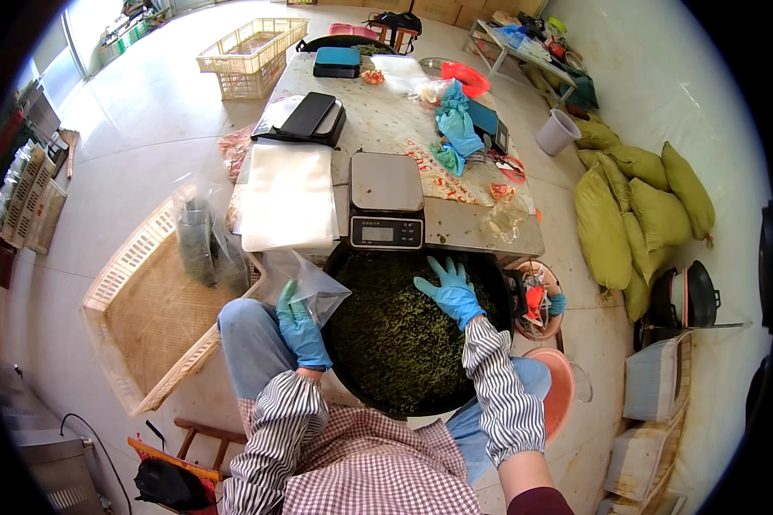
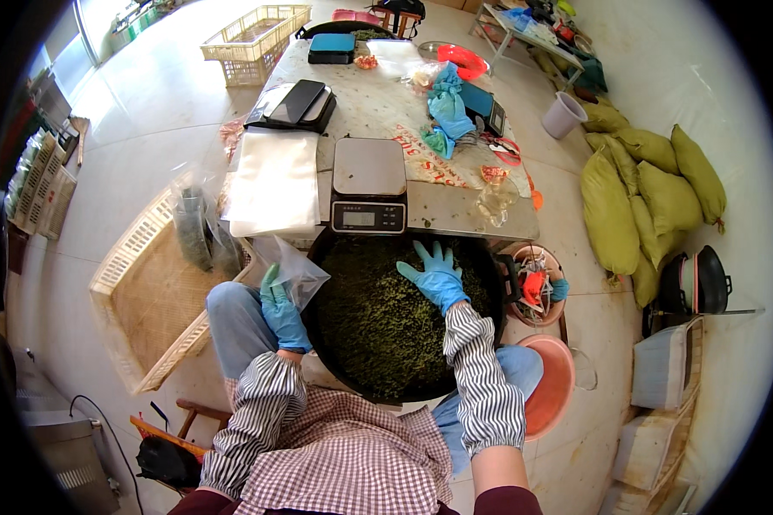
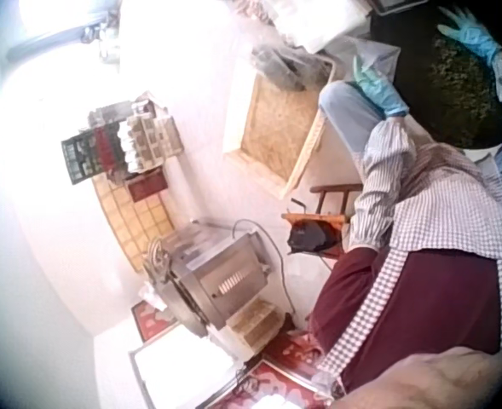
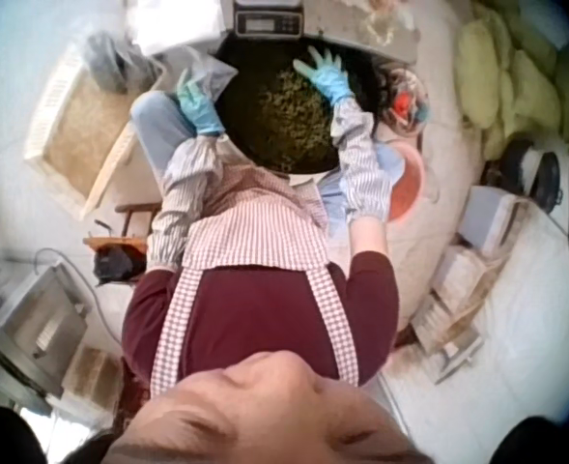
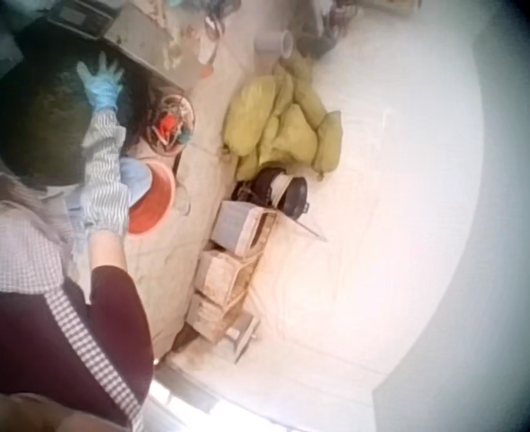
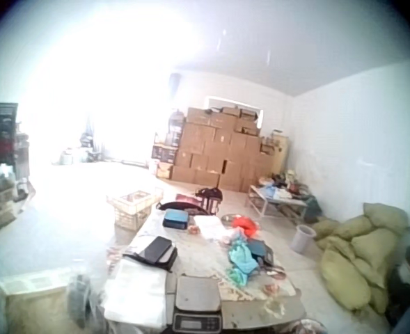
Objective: The person scoops dried green leaves from a large bowl into small plastic bags, weighs each bag on a digital scale, and places the filled bags into a basket. The process is repeated multiple times.
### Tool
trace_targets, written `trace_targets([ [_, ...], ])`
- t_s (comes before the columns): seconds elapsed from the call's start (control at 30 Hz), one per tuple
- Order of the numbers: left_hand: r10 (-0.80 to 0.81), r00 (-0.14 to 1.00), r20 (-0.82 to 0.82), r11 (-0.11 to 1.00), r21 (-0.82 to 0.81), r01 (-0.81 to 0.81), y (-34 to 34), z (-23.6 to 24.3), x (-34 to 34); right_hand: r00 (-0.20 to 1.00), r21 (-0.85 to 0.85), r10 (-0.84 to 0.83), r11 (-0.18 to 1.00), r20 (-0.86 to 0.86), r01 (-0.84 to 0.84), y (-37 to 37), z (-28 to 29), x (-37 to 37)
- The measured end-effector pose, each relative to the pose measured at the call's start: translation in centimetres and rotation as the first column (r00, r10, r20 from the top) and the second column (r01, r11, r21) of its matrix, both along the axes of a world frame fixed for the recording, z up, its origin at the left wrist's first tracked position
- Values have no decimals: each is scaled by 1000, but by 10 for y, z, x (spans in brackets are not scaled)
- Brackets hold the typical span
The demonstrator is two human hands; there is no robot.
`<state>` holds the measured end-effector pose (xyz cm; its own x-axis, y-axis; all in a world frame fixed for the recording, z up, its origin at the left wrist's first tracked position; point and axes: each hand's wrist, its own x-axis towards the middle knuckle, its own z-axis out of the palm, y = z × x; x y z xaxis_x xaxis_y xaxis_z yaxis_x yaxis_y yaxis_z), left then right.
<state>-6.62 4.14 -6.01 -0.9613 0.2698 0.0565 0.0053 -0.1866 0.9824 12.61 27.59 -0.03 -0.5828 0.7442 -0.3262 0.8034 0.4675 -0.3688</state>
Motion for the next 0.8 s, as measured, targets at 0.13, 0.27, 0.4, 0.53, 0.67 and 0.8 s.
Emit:
trace_targets([
  [0.13,-69,917,-393,949,-310,-62,-1,58,8,976,64,208,975,64,-212,-36,18,-19],
  [0.27,-332,847,-415,894,-425,143,-4,126,13,910,377,414,844,-4,-382,-113,7,-5],
  [0.4,-420,754,-506,878,-437,196,-8,187,24,856,517,506,708,105,-482,-171,-14,4],
  [0.53,-479,730,-487,858,-434,273,-11,219,25,789,400,596,693,153,-600,-176,-12,-30],
  [0.67,-491,759,-427,859,-380,342,-5,242,37,749,348,604,664,274,-662,-155,-33,-67],
  [0.8,-487,626,-610,842,-517,151,-7,251,26,764,305,580,701,282,-645,-156,-9,-62],
])
